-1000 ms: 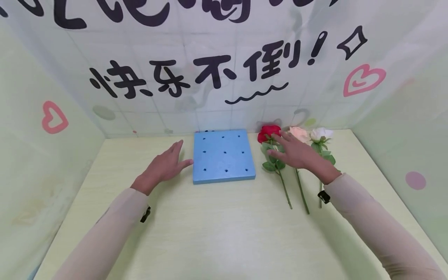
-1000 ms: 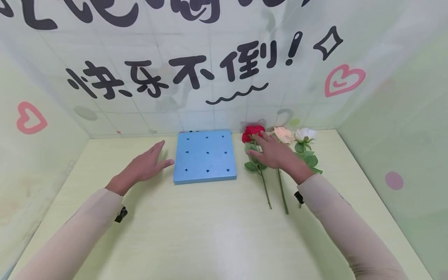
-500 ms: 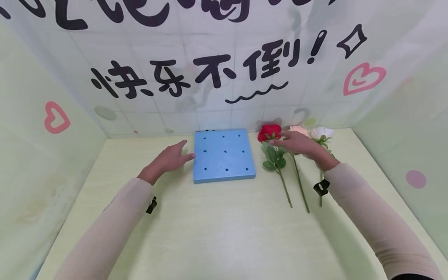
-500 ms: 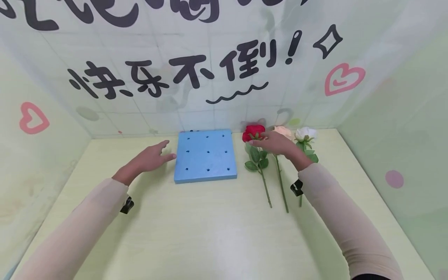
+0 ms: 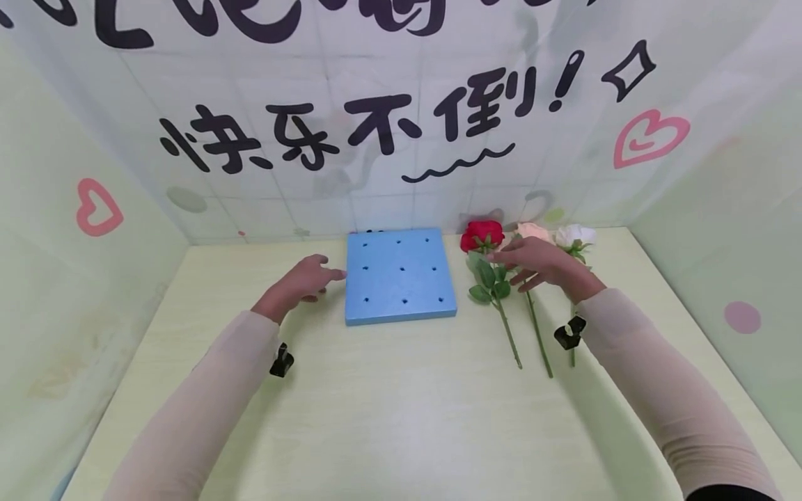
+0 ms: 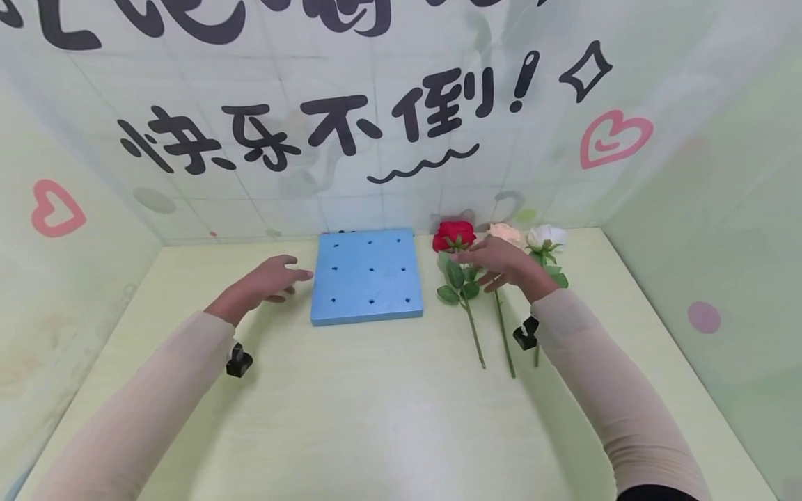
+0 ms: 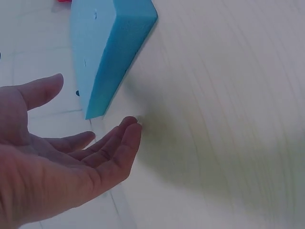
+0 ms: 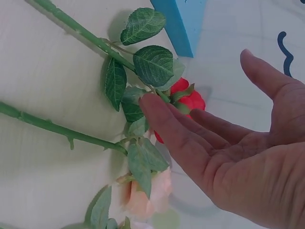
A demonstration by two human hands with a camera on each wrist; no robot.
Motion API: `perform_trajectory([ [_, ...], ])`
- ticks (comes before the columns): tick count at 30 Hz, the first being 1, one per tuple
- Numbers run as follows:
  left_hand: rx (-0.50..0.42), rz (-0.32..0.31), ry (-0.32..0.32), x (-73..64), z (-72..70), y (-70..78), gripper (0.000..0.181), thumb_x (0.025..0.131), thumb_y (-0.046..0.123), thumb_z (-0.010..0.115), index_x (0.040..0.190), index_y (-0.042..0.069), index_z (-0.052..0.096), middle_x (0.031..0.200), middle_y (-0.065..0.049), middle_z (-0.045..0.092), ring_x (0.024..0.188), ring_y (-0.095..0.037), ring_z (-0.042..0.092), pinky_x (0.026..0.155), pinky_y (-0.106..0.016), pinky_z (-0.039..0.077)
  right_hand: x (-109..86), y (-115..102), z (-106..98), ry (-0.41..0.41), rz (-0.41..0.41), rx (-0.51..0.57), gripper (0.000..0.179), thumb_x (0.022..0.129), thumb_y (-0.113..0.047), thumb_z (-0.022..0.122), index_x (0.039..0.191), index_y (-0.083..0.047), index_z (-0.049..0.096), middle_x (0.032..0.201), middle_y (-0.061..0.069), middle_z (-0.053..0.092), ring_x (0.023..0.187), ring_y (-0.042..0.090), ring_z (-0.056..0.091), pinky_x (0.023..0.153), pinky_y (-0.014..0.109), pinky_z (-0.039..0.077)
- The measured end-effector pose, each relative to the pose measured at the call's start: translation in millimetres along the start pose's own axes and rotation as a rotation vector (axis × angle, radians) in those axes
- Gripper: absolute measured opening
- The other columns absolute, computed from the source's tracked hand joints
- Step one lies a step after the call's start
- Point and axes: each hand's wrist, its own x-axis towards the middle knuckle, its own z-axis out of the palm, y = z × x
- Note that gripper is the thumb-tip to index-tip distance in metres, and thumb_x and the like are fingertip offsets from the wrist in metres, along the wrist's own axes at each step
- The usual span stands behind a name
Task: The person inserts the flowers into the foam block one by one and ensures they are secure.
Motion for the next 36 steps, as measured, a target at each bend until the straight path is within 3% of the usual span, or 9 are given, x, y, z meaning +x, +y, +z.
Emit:
perform_trajectory([
  [6,-0.144,-0.055,-0.023,-1.7,4.5,4.9,0.078,0.097,0.030,0.057,0.154,0.001,0.014,0.139,-0.023,0.042,0.113,-0.034,0.052,0.096,-0.044,0.051,4.2,4.1,5.4,0.005,0.008,0.065,0.062,0.095,-0.037,0.061,0.141,0.000,0.042,0.136,0.027,0.047,0.112,0.044,0.059,0.082,0.044,0.058],
  [10,-0.188,-0.074,-0.021,-1.0,9.1,7.4,0.078,0.095,0.025,0.060,0.154,0.002,0.015,0.136,-0.022,0.043,0.110,-0.033,0.053,0.094,-0.043,0.053,7.2,7.2,12.2,-0.010,-0.001,0.095,0.066,0.096,-0.031,0.061,0.148,0.001,0.034,0.140,0.023,0.046,0.116,0.042,0.054,0.085,0.046,0.057],
  [17,-0.176,-0.101,-0.013,1.9,17.4,7.7,0.078,0.092,0.021,0.064,0.154,0.004,0.019,0.132,-0.022,0.047,0.111,-0.034,0.054,0.090,-0.042,0.055,15.0,12.0,25.4,0.024,0.015,0.124,0.071,0.095,-0.025,0.063,0.150,0.002,0.027,0.140,0.022,0.045,0.119,0.038,0.052,0.090,0.049,0.055],
  [28,-0.154,-0.067,-0.021,6.7,27.3,3.6,0.068,0.093,0.012,0.064,0.150,0.006,0.029,0.122,-0.021,0.056,0.099,-0.030,0.060,0.077,-0.034,0.060,27.6,18.6,40.3,0.112,0.067,0.108,0.065,0.092,-0.019,0.066,0.147,-0.003,0.035,0.119,0.015,0.054,0.101,0.028,0.055,0.076,0.043,0.059],
  [36,-0.131,-0.043,-0.032,3.7,29.0,5.3,0.064,0.095,0.009,0.060,0.151,0.005,0.028,0.116,-0.023,0.061,0.095,-0.029,0.065,0.071,-0.034,0.061,34.2,20.4,48.0,0.179,0.048,0.032,0.055,0.090,-0.016,0.068,0.138,-0.002,0.045,0.103,0.012,0.057,0.085,0.021,0.058,0.065,0.036,0.060],
])
